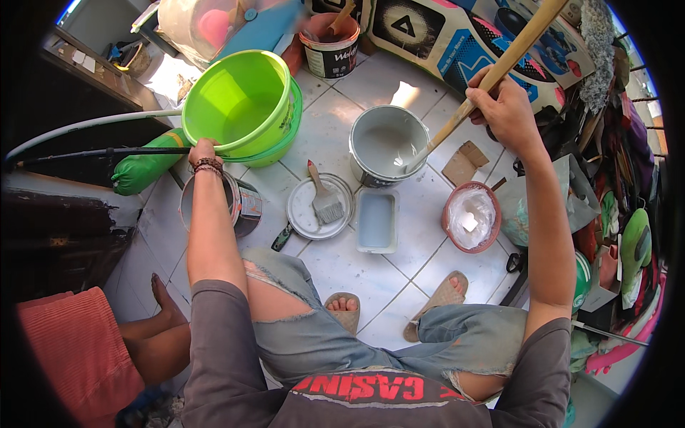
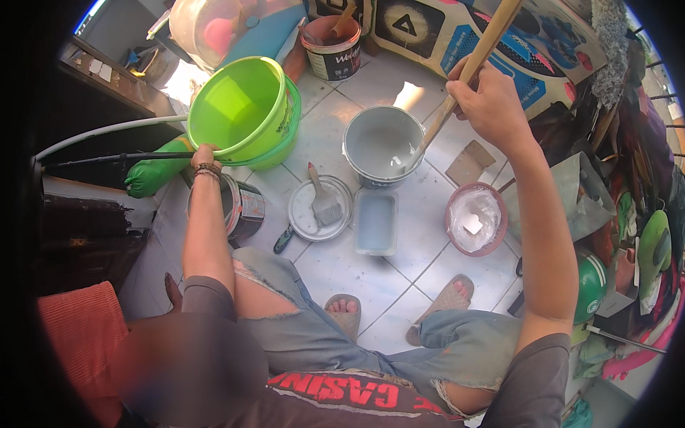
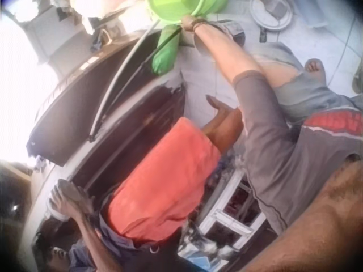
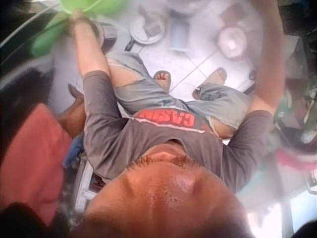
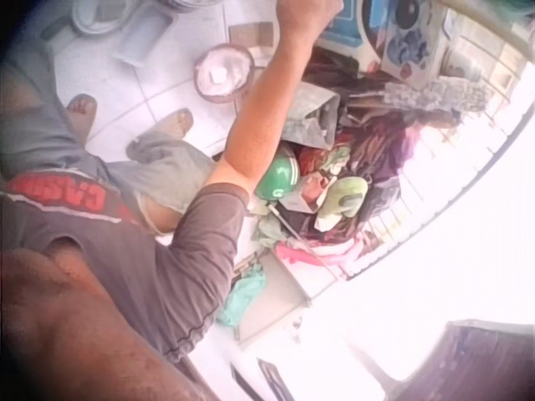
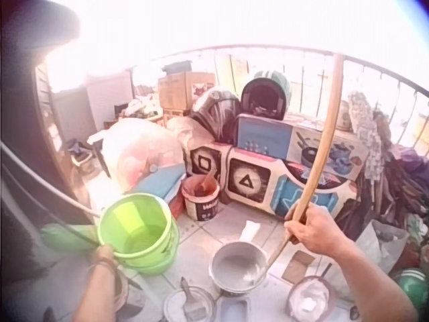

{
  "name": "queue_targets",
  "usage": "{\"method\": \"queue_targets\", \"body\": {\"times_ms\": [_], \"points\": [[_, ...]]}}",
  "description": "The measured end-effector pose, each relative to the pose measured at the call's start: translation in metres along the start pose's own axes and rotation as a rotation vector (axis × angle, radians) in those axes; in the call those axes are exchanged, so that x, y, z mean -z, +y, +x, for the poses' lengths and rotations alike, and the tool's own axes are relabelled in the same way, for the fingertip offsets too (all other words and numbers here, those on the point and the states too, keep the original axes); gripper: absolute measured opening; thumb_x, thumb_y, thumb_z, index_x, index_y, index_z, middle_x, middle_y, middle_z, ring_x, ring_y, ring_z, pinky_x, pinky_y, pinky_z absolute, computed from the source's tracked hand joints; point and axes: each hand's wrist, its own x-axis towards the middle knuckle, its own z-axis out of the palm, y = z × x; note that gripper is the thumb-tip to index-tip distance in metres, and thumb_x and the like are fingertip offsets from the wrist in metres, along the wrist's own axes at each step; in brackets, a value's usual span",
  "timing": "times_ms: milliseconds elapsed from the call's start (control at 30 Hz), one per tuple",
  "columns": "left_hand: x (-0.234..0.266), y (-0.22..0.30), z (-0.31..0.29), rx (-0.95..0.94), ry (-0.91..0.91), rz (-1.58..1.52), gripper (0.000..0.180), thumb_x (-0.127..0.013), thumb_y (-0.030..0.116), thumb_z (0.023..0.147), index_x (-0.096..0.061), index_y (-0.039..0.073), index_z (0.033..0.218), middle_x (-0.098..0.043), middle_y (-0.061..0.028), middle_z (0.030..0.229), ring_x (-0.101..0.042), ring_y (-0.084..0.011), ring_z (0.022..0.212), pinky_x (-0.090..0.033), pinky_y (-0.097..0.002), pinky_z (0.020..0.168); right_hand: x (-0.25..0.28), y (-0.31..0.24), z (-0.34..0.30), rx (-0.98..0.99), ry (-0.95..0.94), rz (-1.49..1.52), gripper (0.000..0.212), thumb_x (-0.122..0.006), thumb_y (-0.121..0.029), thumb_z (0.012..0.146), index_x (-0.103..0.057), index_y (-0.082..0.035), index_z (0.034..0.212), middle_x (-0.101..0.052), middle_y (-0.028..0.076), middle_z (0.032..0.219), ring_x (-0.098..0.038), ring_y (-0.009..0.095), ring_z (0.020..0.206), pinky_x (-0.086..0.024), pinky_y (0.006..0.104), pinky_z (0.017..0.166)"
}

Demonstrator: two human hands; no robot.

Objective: The person opens a paint can, adds water from a green bucket, and stirs the mixture with a wooden stick. They then pour the mixed paint into a smaller container while a child stands nearby.

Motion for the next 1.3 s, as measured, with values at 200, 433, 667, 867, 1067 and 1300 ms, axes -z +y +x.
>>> {"method": "queue_targets", "body": {"times_ms": [200, 433, 667, 867, 1067, 1300], "points": [[-0.025, 0.017, -0.040, -0.142, -0.020, 0.066, 0.031, -0.055, -0.007, 0.062, -0.059, -0.012, 0.092, -0.062, -0.0196, 0.094, -0.063, -0.0313, 0.082, -0.051, -0.0409, 0.070, 0.004, 0.011, 0.001, -0.008, 0.088, 0.057, 0.022, -0.061, -0.016, 0.087, -0.060, 0.003, 0.099, -0.064, 0.010, 0.083, -0.064, 0.015, 0.064, -0.056, 0.0279, 0.062], [-0.043, 0.025, -0.080, -0.313, -0.129, 0.160, 0.017, -0.056, -0.004, 0.061, -0.061, -0.007, 0.078, -0.062, -0.0141, 0.073, -0.060, -0.0258, 0.067, -0.048, -0.0346, 0.061, 0.014, 0.028, -0.008, -0.079, 0.218, 0.135, 0.024, -0.061, -0.017, 0.089, -0.058, 0.003, 0.102, -0.064, 0.010, 0.085, -0.066, 0.015, 0.065, -0.058, 0.0278, 0.061], [-0.064, 0.039, -0.125, -0.473, -0.350, 0.130, 0.009, -0.054, -0.006, 0.060, -0.061, -0.004, 0.067, -0.060, -0.0087, 0.062, -0.054, -0.0160, 0.054, -0.044, -0.0285, 0.052, 0.016, 0.042, -0.019, -0.133, 0.157, 0.230, 0.023, -0.061, -0.014, 0.089, -0.057, 0.005, 0.102, -0.064, 0.012, 0.086, -0.068, 0.017, 0.068, -0.059, 0.0275, 0.060], [-0.071, 0.057, -0.159, -0.629, -0.392, 0.229, 0.011, -0.055, -0.003, 0.062, -0.063, -0.004, 0.070, -0.062, -0.0068, 0.062, -0.056, -0.0134, 0.055, -0.047, -0.0274, 0.055, 0.014, 0.037, -0.025, -0.088, 0.167, 0.212, 0.023, -0.061, -0.015, 0.088, -0.059, 0.003, 0.101, -0.065, 0.012, 0.089, -0.068, 0.017, 0.070, -0.060, 0.0281, 0.061], [-0.077, 0.064, -0.180, -0.799, -0.341, 0.360, 0.027, -0.057, -0.001, 0.066, -0.072, -0.001, 0.088, -0.071, -0.0111, 0.076, -0.067, -0.0177, 0.067, -0.052, -0.0287, 0.067, 0.019, 0.033, -0.026, -0.056, 0.175, 0.210, 0.024, -0.062, -0.017, 0.087, -0.060, 0.003, 0.100, -0.066, 0.012, 0.090, -0.068, 0.016, 0.071, -0.060, 0.0281, 0.062], [-0.079, 0.057, -0.183, -0.795, -0.335, 0.367, 0.031, -0.057, 0.000, 0.067, -0.073, 0.000, 0.093, -0.072, -0.0117, 0.079, -0.068, -0.0172, 0.069, -0.052, -0.0283, 0.068, 0.024, 0.039, -0.027, -0.033, 0.198, 0.177, 0.024, -0.062, -0.016, 0.087, -0.061, 0.004, 0.100, -0.066, 0.012, 0.088, -0.067, 0.016, 0.071, -0.059, 0.0282, 0.062]]}}
